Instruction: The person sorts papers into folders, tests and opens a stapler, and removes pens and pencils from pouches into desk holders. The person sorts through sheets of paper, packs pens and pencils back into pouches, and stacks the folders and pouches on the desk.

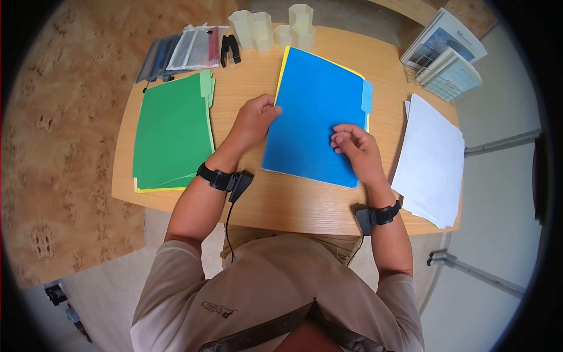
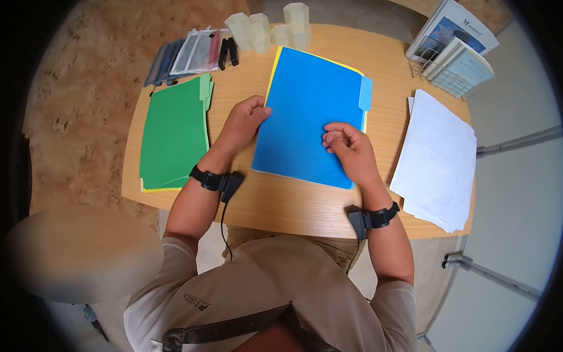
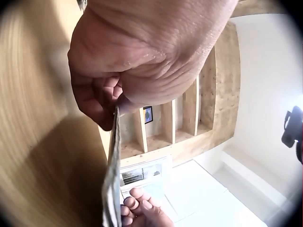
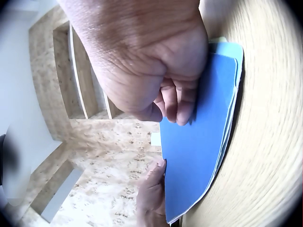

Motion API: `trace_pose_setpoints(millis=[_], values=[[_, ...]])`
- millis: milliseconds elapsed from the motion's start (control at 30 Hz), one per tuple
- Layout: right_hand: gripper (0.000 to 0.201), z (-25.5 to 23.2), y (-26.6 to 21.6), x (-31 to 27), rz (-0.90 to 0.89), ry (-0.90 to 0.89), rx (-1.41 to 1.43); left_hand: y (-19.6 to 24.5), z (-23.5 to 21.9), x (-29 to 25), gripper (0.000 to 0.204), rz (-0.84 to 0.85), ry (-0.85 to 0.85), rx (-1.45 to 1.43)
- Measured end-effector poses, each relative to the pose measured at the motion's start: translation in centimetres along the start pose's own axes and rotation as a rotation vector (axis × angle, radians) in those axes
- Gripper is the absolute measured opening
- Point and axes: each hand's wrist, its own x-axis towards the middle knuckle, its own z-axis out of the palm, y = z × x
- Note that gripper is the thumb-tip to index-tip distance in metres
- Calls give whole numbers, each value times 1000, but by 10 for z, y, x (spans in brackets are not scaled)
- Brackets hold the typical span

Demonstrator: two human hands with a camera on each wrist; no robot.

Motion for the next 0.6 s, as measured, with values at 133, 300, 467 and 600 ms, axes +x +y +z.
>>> trace_pose_setpoints(millis=[133, 300, 467, 600], values=[[25, -7, 2, 2, -98, 296, -48, 15, 7, -7, 13, 47, 80, 112], [37, -8, -4, 2, -112, 507, -104, 5, 1, -3, 14, 7, 102, 50], [45, -12, 16, 8, -180, 542, -211, 12, 5, -6, 15, 5, 94, -1], [53, -15, 11, 6, -156, 509, -217, 19, 6, -9, 15, -8, 93, -13]])
